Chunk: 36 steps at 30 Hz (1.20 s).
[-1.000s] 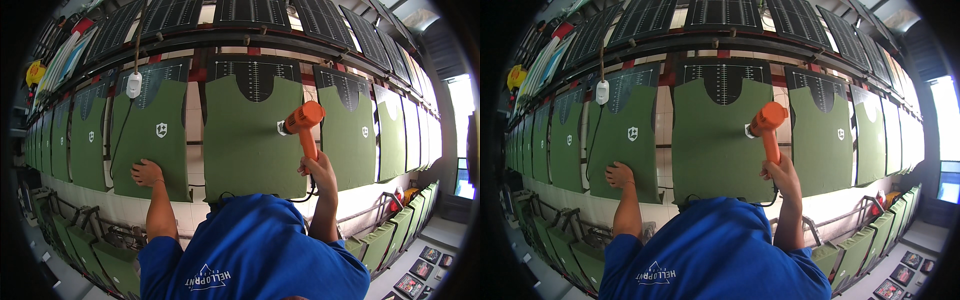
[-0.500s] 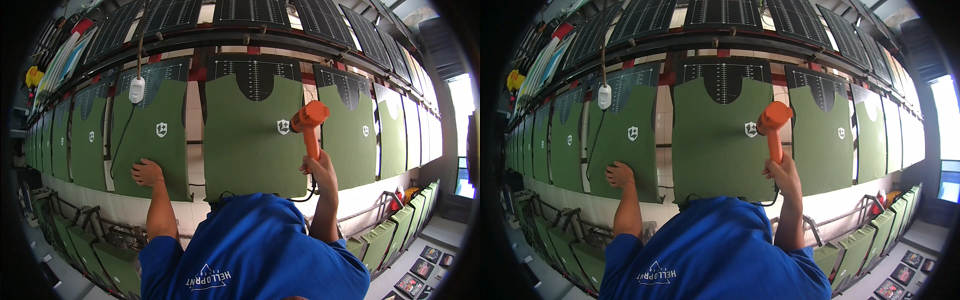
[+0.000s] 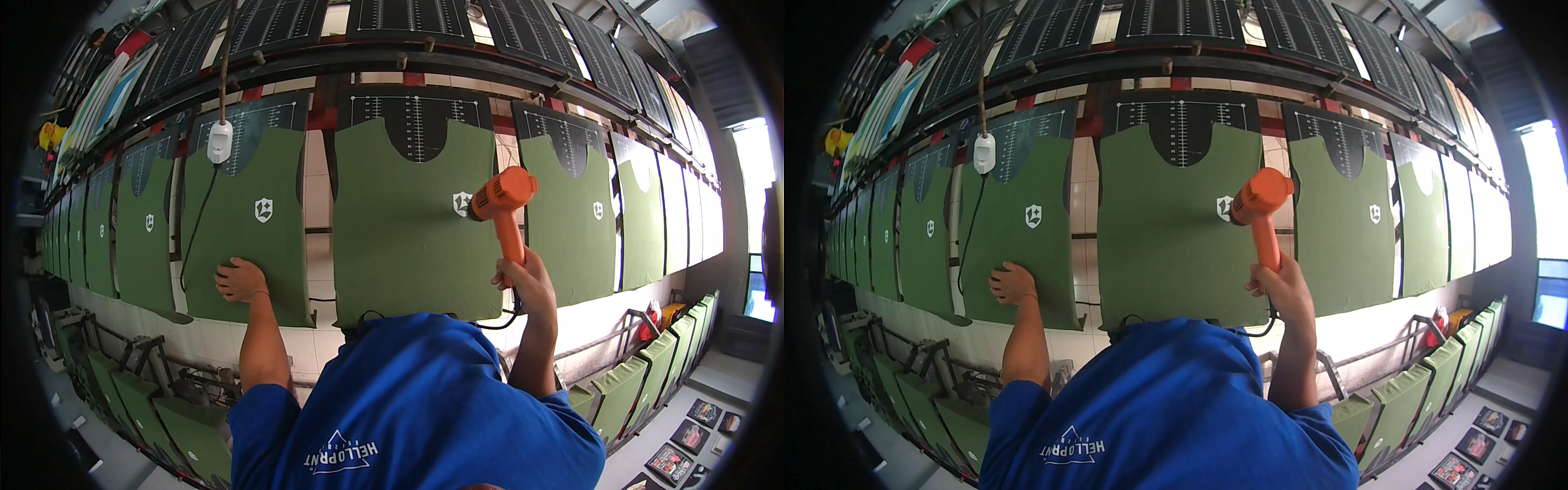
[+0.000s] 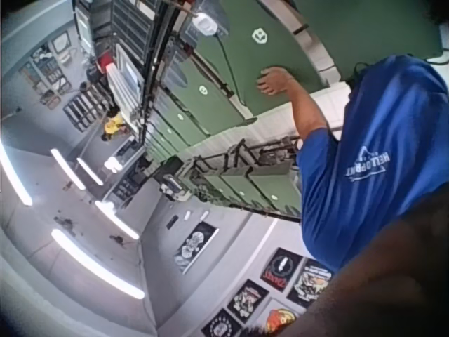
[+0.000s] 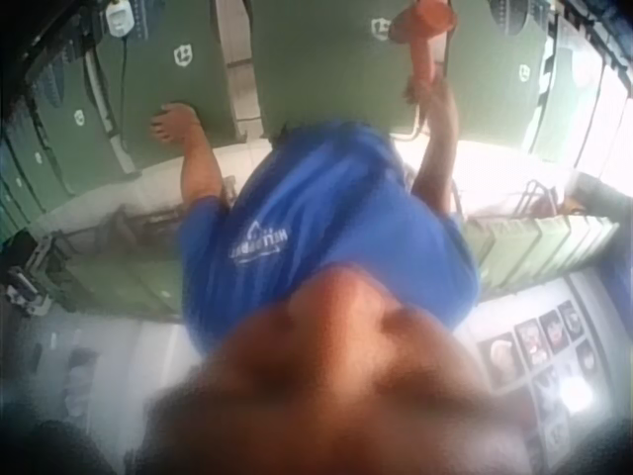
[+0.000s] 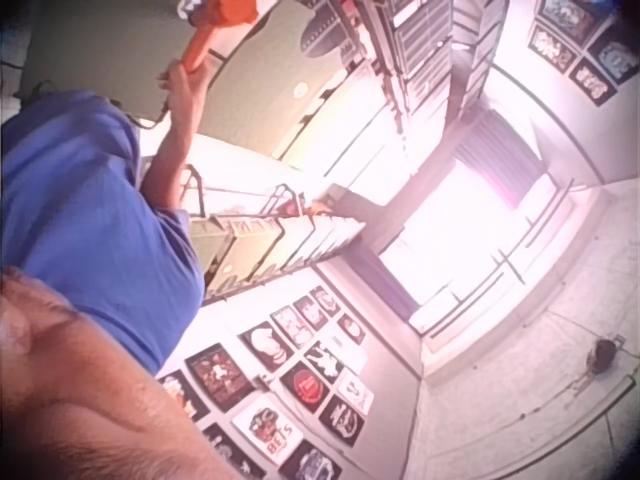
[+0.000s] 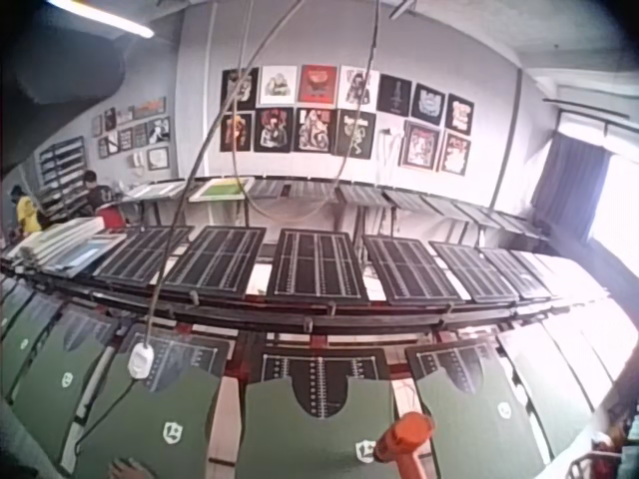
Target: The person uses an orange heat gun to apply heat to a green t-shirt laid out on a heat press machine. They move the heat gun systematically across the surface of the shirt, focusing on the chest area where a logo is visible.
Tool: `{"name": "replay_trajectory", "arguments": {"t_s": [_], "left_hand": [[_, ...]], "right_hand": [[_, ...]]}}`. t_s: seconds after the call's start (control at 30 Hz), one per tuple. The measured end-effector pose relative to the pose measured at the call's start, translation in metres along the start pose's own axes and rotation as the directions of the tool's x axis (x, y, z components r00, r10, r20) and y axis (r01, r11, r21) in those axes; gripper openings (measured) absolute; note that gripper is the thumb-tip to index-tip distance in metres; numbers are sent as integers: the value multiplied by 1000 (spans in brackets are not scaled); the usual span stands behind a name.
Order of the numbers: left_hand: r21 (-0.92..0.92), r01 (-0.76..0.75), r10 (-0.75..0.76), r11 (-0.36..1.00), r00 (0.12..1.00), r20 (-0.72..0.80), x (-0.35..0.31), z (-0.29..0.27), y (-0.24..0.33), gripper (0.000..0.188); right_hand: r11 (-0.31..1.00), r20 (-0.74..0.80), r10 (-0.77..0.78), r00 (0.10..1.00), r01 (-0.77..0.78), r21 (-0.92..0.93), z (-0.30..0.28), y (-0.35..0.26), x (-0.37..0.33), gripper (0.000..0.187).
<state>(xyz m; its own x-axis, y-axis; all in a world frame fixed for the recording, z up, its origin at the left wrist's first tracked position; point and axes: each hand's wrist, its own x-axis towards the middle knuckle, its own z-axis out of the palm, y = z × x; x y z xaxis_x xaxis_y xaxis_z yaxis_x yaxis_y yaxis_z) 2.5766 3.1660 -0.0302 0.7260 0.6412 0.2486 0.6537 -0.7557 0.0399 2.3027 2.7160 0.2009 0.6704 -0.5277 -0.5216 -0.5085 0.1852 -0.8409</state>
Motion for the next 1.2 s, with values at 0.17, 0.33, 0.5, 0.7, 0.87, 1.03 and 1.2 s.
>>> {"name": "replay_trajectory", "arguments": {"t_s": [0.17,0.33,0.5,0.7,0.87,1.03,1.2], "left_hand": [[6,-4,4,1000,1000,-5,0,0,0,51],[7,-6,6,1000,1000,-7,0,0,-1,52],[11,-6,6,1000,1000,-4,0,1,0,52],[7,-6,6,1000,1000,-7,0,-1,0,52],[17,-1,0,1000,1000,10,0,-2,0,52],[14,-3,3,1000,1000,25,0,-4,2,52],[7,-8,8,1000,1000,25,0,-3,1,52]], "right_hand": [[1000,-15,-8,1000,8,-22,2,1,-3,30],[1000,21,11,1000,-11,-5,0,0,-4,28],[1000,47,17,999,-18,11,-3,-1,-4,26],[1000,43,5,999,-5,9,1,-2,-3,26],[1000,56,-7,998,7,4,6,-3,0,29],[1000,72,-28,997,28,4,7,0,4,28],[1000,77,-23,997,24,-19,9,-4,6,27]]}}
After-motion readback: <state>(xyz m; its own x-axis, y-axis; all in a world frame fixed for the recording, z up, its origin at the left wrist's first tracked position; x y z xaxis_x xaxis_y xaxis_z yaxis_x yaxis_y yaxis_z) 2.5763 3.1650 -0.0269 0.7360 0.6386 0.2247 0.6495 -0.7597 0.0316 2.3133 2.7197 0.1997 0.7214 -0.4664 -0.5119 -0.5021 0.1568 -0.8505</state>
